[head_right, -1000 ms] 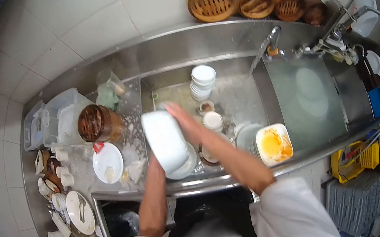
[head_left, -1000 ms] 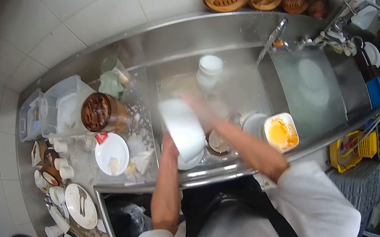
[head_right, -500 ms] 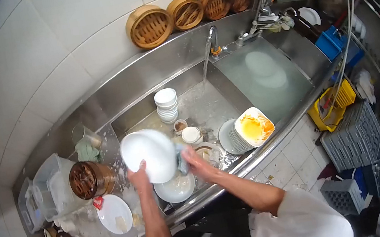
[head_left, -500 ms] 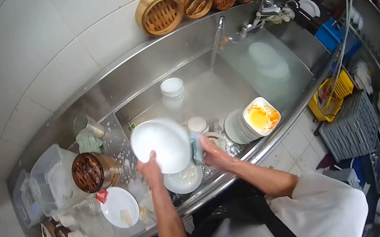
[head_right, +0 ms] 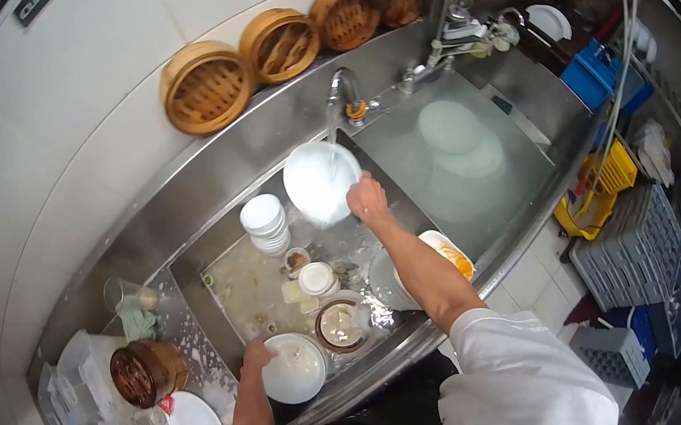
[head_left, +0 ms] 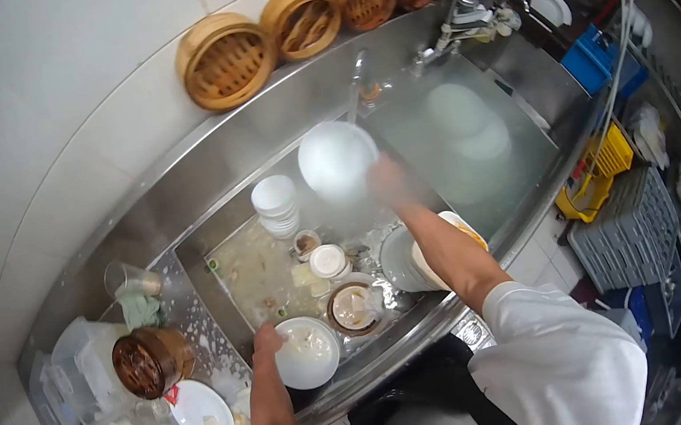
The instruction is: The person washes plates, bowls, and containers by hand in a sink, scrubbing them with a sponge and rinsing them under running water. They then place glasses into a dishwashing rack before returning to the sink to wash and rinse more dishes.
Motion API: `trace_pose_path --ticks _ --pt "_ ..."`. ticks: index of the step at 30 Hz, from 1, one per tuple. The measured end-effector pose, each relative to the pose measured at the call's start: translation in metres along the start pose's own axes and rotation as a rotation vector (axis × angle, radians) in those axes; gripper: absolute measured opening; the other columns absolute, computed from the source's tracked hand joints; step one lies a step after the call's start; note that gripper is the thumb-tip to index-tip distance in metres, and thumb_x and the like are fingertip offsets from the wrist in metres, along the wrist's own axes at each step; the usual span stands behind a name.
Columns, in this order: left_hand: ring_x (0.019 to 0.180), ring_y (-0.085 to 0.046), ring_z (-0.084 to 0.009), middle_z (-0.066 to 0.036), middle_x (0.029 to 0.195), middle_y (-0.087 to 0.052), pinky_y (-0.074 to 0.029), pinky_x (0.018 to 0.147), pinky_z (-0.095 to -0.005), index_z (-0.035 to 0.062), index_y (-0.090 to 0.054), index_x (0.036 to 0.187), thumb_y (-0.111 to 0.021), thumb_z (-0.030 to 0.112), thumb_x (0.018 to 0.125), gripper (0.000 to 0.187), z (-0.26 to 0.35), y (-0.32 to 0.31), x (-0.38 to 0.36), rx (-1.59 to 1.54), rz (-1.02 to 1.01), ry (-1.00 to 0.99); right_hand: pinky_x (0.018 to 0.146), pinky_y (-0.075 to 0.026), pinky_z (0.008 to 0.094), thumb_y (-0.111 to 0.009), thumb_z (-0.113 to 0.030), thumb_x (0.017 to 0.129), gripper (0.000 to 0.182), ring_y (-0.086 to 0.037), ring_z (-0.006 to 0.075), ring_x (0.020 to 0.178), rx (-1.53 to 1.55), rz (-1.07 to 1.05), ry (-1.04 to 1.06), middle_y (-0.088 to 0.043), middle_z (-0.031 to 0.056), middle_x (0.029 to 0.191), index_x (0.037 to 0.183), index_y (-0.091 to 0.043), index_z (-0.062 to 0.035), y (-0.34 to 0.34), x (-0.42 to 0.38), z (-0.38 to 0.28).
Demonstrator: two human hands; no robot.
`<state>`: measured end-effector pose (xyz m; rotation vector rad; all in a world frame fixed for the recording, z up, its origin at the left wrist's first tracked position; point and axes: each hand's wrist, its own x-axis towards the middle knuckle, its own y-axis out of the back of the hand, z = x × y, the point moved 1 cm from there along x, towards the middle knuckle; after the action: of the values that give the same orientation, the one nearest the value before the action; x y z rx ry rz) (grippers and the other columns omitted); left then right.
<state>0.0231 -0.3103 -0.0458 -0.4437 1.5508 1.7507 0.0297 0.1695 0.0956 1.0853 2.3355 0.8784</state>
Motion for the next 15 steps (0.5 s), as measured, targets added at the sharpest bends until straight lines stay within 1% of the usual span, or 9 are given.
trace_pose_path --ticks 2,3,5,7,9,10,11,12,15 --pt "0.102 -0.062 -0.0355 -0.019 0.107 -0.066 -0.05 0.088 -0.0428 0.0068 -0.067 0.104 -0.074 0.028 0.072 0.039 0.024 0.017 -0.012 0.101 0.077 -0.097 0.086 -0.047 0.0513 -0.049 -0.017 0.08 0.027 -0.06 0.0476 0.092 -0.156 0.076 0.135 -0.061 0.0322 0.097 0.091 -0.059 0.0054 0.029 0.004 -0.005" --pt "0.1 -0.063 -0.0356 -0.018 0.104 -0.066 -0.051 0.086 -0.0434 0.006 -0.069 0.1 -0.071 0.026 0.075 0.032 0.031 0.019 -0.025 0.153 0.103 -0.141 0.082 -0.048 0.0508 -0.05 -0.017 0.081 0.025 -0.061 0.0462 0.089 -0.111 0.103 0.18 -0.061 0.0306 0.093 0.088 -0.059 0.0048 0.04 -0.002 0.009" --pt "0.097 -0.065 -0.0341 -0.018 0.103 -0.067 -0.052 0.084 -0.0429 0.0059 -0.07 0.099 -0.064 0.023 0.079 0.026 0.034 0.013 -0.02 0.274 0.134 -0.118 0.075 -0.049 0.0499 -0.052 -0.016 0.081 0.021 -0.062 0.0434 0.082 -0.013 0.163 0.314 -0.062 0.0274 0.086 0.081 -0.059 0.0037 0.072 -0.002 0.029" --pt "0.094 -0.066 -0.0324 -0.017 0.102 -0.067 -0.053 0.083 -0.0423 0.0069 -0.071 0.097 -0.059 0.019 0.082 0.023 0.026 0.011 -0.031 0.382 0.149 -0.092 0.066 -0.045 0.048 -0.049 -0.023 0.083 0.026 -0.059 0.0394 0.072 -0.001 0.147 0.381 -0.06 0.0238 0.078 0.075 -0.058 0.0008 0.098 0.016 0.076" --pt "0.092 -0.068 -0.0307 -0.016 0.1 -0.069 -0.054 0.081 -0.0416 0.0089 -0.072 0.093 -0.055 0.016 0.082 0.022 0.034 0.028 -0.048 0.469 0.161 -0.098 0.059 -0.039 0.0474 -0.045 -0.033 0.085 0.035 -0.055 0.0357 0.064 0.023 0.136 0.64 -0.057 0.0217 0.071 0.071 -0.056 -0.003 0.146 0.043 0.126" --pt "0.092 -0.068 -0.0302 -0.015 0.099 -0.069 -0.054 0.08 -0.041 0.0096 -0.073 0.092 -0.056 0.016 0.082 0.021 0.038 0.034 -0.062 0.469 0.133 -0.07 0.055 -0.036 0.0471 -0.043 -0.038 0.085 0.039 -0.054 0.0338 0.06 -0.024 0.114 0.705 -0.055 0.0207 0.067 0.068 -0.056 -0.0049 0.17 0.055 0.148" --pt "0.092 -0.068 -0.0297 -0.014 0.098 -0.069 -0.054 0.08 -0.0403 0.0102 -0.073 0.091 -0.056 0.016 0.082 0.021 0.045 0.045 -0.075 0.466 0.11 -0.04 0.065 -0.044 0.0415 -0.049 -0.037 0.085 0.035 -0.059 0.0336 0.07 -0.256 0.031 0.579 -0.06 0.0176 0.075 0.084 -0.061 -0.0042 0.2 0.078 0.167" --pt "0.091 -0.068 -0.0293 -0.014 0.097 -0.07 -0.055 0.079 -0.0397 0.0108 -0.074 0.09 -0.056 0.016 0.081 0.02 0.049 0.052 -0.085 0.467 0.088 -0.01 0.075 -0.053 0.0358 -0.054 -0.037 0.084 0.039 -0.063 0.0334 0.08 -0.481 -0.047 0.446 -0.065 0.0144 0.082 0.1 -0.066 -0.0036 0.214 0.095 0.178" --pt "0.092 -0.069 -0.0281 -0.013 0.094 -0.071 -0.055 0.077 -0.0391 0.0096 -0.074 0.089 -0.056 0.015 0.082 0.02 0.052 0.051 -0.105 0.439 0.128 0.002 0.079 -0.053 0.0395 -0.054 -0.034 0.083 0.034 -0.066 0.0321 0.091 -0.386 0.382 -0.487 -0.068 0.015 0.096 0.091 -0.068 -0.0046 0.213 0.072 0.098"
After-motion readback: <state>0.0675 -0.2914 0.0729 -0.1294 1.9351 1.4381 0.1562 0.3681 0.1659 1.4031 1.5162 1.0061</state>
